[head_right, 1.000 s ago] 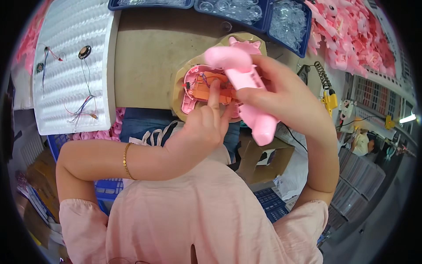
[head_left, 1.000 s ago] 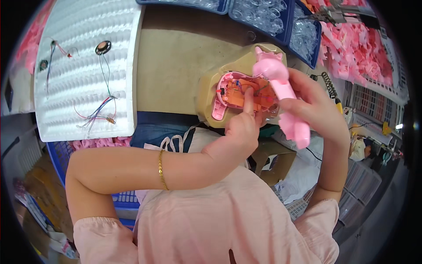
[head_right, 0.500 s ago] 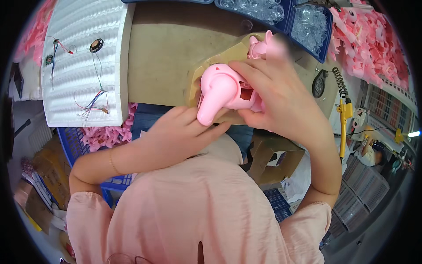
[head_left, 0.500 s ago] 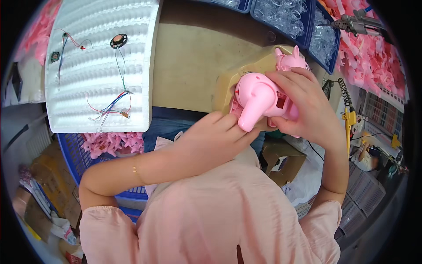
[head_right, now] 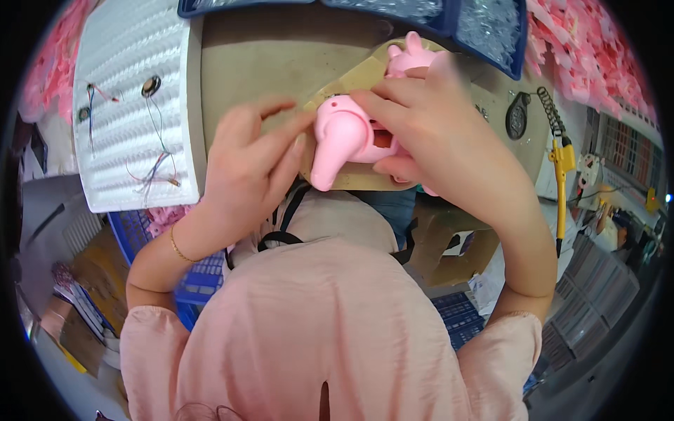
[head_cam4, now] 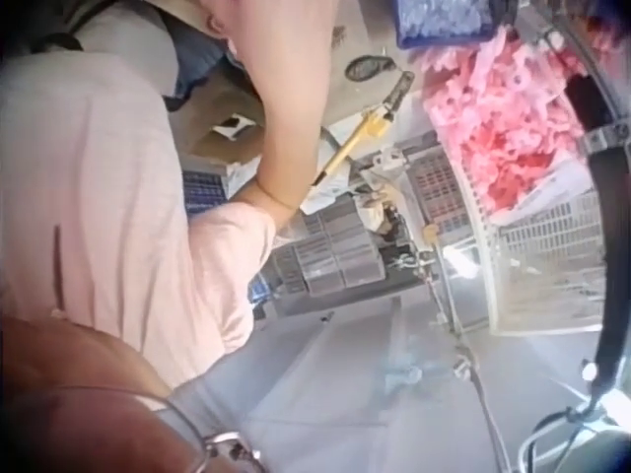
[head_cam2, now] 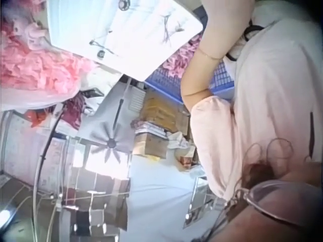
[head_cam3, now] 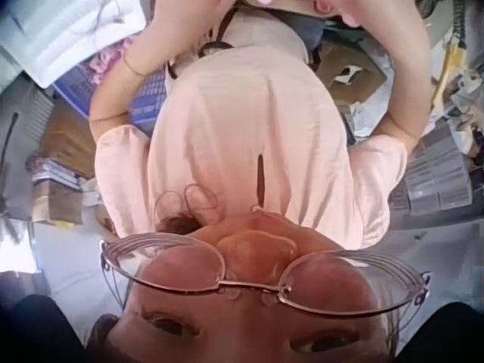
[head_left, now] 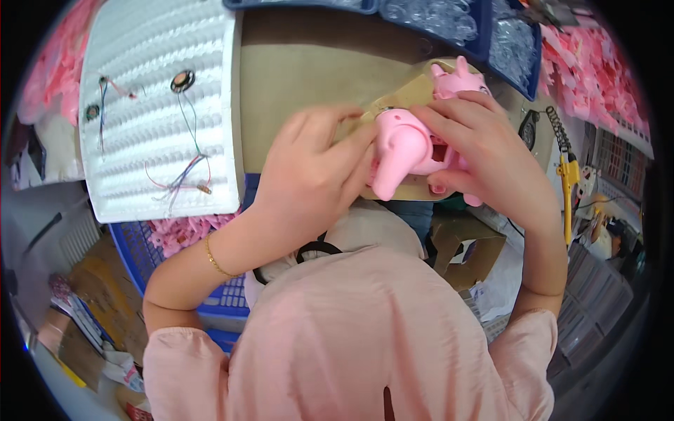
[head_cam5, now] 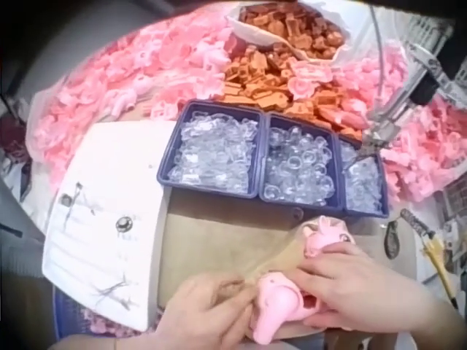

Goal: Assembling pink toy unicorns by installing internal electronics and joining the body pieces.

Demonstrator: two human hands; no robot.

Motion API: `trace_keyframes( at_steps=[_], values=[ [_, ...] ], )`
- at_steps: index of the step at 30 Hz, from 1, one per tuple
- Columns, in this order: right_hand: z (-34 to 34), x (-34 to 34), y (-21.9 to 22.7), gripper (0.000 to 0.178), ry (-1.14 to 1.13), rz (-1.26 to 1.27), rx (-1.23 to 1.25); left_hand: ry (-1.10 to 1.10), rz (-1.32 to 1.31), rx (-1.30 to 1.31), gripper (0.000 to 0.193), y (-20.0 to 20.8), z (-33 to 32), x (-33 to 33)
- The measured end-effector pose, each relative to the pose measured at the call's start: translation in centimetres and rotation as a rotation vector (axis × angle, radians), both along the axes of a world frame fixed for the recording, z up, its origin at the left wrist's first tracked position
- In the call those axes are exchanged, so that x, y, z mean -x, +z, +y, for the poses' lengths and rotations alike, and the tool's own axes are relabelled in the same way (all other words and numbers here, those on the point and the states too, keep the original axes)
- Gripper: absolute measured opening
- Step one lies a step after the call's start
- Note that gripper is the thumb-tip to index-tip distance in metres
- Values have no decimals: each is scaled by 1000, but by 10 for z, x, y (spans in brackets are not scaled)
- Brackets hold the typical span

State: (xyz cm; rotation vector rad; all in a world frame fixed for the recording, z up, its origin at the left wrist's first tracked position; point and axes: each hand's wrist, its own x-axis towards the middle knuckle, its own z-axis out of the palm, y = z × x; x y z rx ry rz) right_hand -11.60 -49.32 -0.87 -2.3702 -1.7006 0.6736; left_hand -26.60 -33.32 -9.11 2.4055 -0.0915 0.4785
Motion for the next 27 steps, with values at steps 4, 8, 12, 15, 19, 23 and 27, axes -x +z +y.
trace_keyframes(
  at_steps=[4,8,12,15,19,23,27],
  values=[
    [-1,-4,-1,52,86,-4,35,-127,-86,274,50,29,-23,-36],
    [-28,10,-4,36,-81,-136,-388,-254,133,118,69,43,-20,-50],
    [-91,43,1,25,-993,584,-219,-387,243,-174,72,51,-22,-61],
    [-83,51,-13,21,-1204,1242,-173,-455,292,-288,66,53,-23,-66],
    [-61,73,-25,19,-1291,1358,-305,-390,309,-336,61,57,-28,-68],
    [-67,80,-25,18,-1284,1419,-358,-355,298,-353,60,56,-31,-70],
    [-76,41,-14,20,-1042,1080,-185,-349,319,-387,59,59,-30,-70]
  ],
)
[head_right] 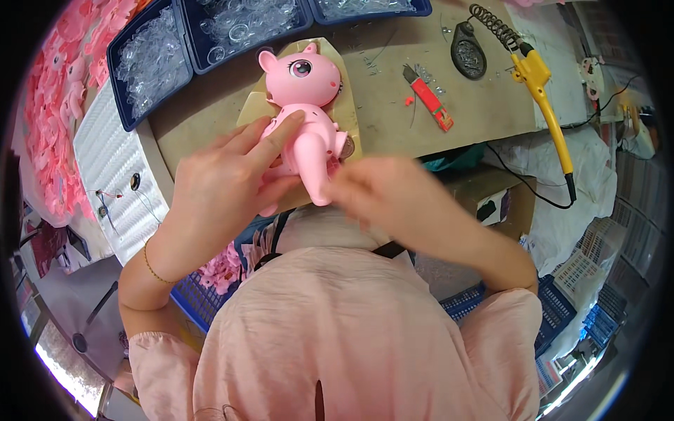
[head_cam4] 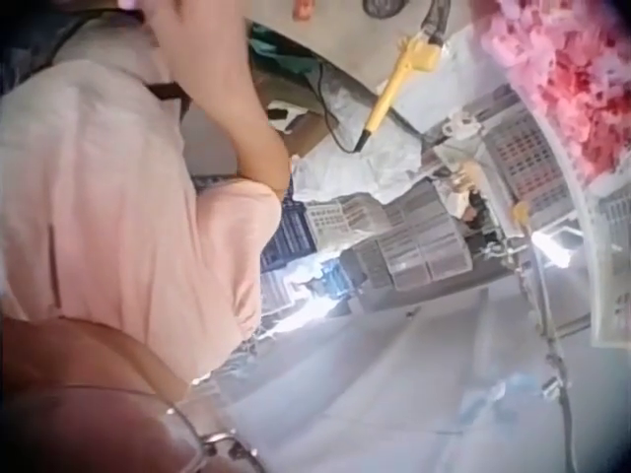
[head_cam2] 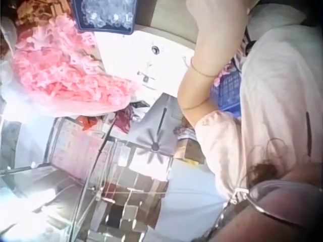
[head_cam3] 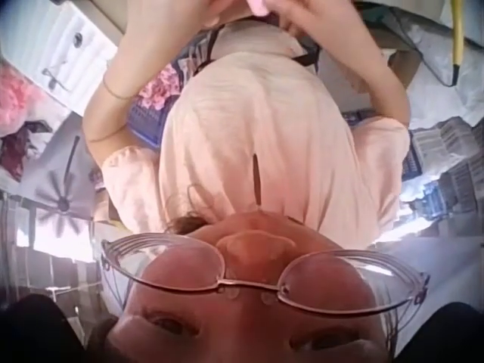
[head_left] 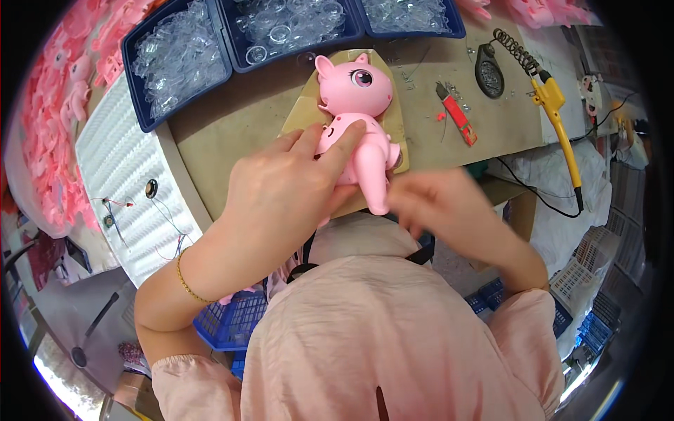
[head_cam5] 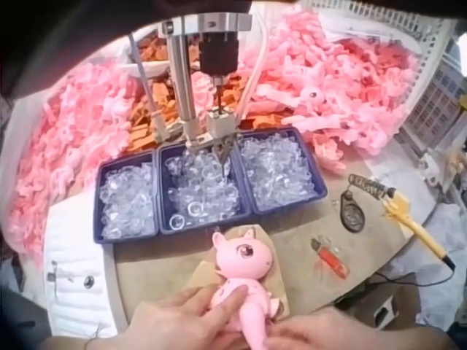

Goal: Assembling pink toy unicorns by installing internal electronics and joining the body pieces.

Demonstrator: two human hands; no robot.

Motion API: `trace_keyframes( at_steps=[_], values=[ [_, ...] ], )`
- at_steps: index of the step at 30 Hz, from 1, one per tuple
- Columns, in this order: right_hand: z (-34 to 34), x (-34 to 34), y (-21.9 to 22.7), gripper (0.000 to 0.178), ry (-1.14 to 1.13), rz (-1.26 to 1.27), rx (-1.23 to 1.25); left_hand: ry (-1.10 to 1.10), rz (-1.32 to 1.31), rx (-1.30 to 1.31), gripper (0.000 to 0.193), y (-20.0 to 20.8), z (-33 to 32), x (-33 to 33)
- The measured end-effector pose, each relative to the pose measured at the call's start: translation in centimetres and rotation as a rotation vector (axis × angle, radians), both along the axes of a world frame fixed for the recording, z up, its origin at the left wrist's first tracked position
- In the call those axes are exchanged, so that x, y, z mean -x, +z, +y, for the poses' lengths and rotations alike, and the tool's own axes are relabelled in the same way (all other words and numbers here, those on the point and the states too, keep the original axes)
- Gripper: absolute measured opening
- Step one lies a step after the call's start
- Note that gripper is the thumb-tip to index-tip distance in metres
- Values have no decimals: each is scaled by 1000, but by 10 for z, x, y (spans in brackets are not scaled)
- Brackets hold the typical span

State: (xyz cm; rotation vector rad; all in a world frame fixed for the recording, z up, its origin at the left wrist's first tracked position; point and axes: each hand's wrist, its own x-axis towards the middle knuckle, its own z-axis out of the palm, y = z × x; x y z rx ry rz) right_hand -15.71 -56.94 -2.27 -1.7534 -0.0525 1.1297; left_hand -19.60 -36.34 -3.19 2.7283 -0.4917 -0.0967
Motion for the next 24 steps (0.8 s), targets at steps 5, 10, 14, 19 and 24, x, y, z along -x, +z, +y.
trace_keyframes(
  at_steps=[5,10,14,19,24],
  values=[
    [43,-71,-27,26,147,-1088,87,10,-42,16,57,-3,-1,2],
    [64,-91,-34,30,108,-747,75,49,-105,149,47,-14,-5,6],
    [75,-85,-39,25,127,-867,102,-39,-141,191,44,-17,3,4],
    [76,-87,-50,21,194,-1061,69,-30,-52,166,44,-12,1,0],
    [69,-84,-42,21,69,-1208,-28,-33,-55,261,43,-8,-1,-3]
  ],
)
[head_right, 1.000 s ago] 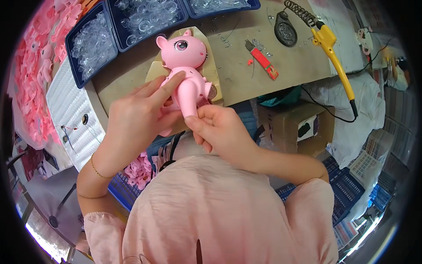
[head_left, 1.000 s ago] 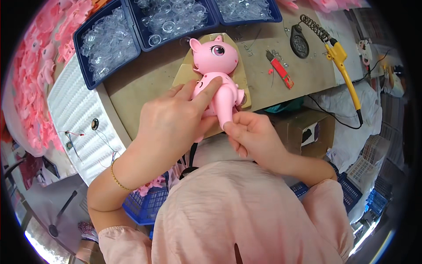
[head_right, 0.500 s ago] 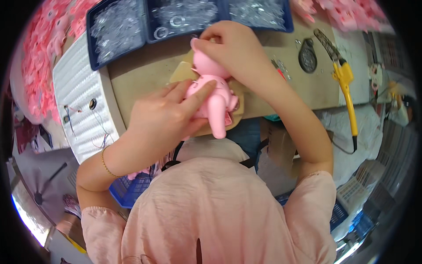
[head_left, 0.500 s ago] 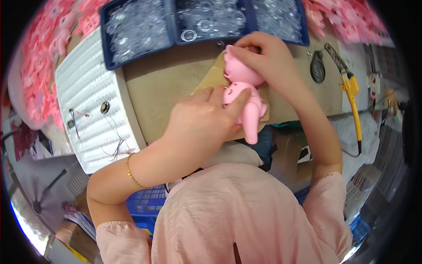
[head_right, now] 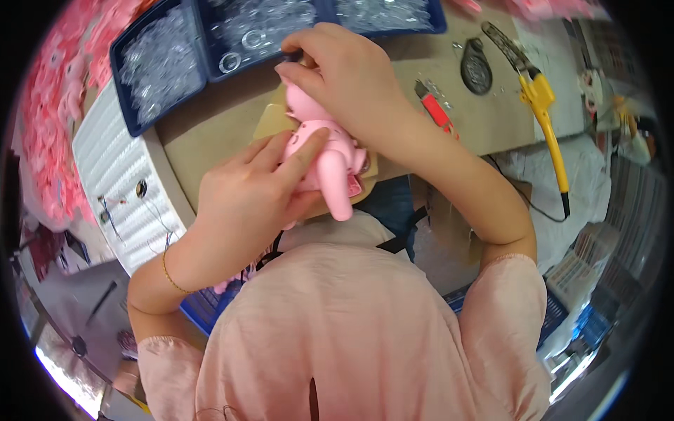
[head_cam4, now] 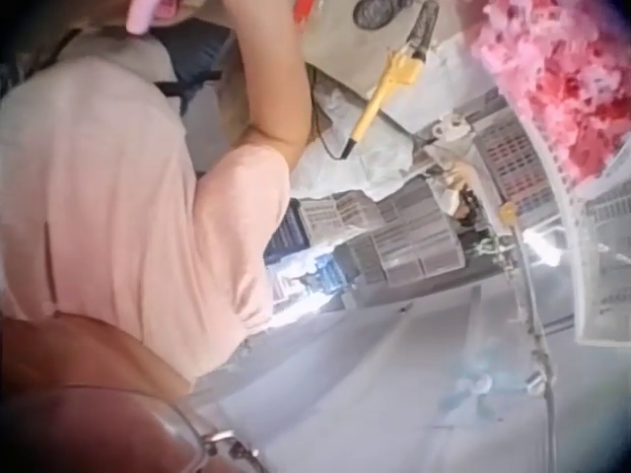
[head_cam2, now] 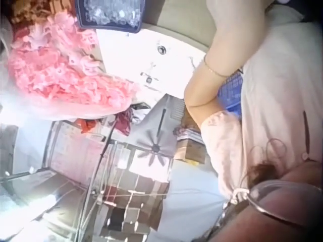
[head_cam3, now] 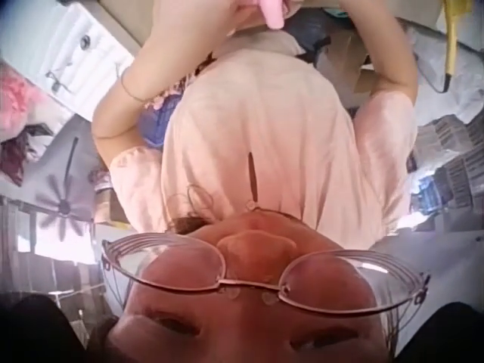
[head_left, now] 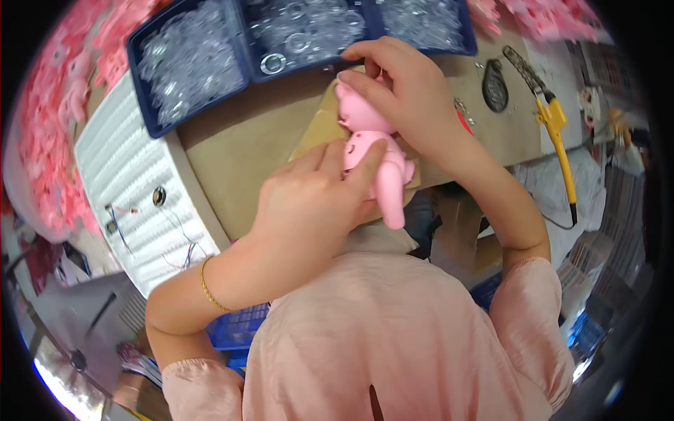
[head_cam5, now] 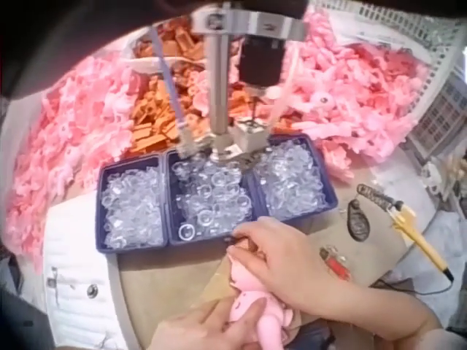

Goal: Assembling pink toy unicorns by installing internal electronics and joining the body pieces.

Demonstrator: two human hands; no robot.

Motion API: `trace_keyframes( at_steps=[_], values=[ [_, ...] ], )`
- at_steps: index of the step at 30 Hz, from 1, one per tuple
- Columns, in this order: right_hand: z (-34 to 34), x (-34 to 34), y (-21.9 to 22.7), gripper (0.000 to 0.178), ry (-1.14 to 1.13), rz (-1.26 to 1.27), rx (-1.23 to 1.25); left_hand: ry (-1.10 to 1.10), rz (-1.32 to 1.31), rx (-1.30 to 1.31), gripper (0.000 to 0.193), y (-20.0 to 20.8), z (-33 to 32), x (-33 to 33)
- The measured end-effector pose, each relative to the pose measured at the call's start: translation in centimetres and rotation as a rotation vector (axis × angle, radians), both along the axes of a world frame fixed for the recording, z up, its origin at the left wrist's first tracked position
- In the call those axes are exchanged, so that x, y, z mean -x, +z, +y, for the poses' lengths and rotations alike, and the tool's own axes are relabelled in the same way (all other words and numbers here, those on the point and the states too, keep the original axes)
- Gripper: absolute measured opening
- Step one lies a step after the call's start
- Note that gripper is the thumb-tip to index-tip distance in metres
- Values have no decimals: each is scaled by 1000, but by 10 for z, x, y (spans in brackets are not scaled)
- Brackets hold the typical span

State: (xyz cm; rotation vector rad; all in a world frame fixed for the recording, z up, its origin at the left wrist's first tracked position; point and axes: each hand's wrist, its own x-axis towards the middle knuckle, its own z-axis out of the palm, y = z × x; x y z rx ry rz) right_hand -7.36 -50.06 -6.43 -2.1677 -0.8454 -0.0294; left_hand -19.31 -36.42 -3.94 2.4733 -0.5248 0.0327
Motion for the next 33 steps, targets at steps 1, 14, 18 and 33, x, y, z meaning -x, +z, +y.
trace_keyframes(
  at_steps=[1,14,18,33],
  values=[
    [-8,9,6,21,-18,-2,-4,32,4,-50,48,0,1,2],
    [-51,128,14,26,-105,1540,-493,-6,141,-235,66,13,-5,-3],
    [-67,120,15,27,-93,1556,-341,-9,71,-354,67,12,-10,-1],
    [-59,63,-20,8,-172,343,-179,21,23,-485,65,7,-13,3]
  ],
)
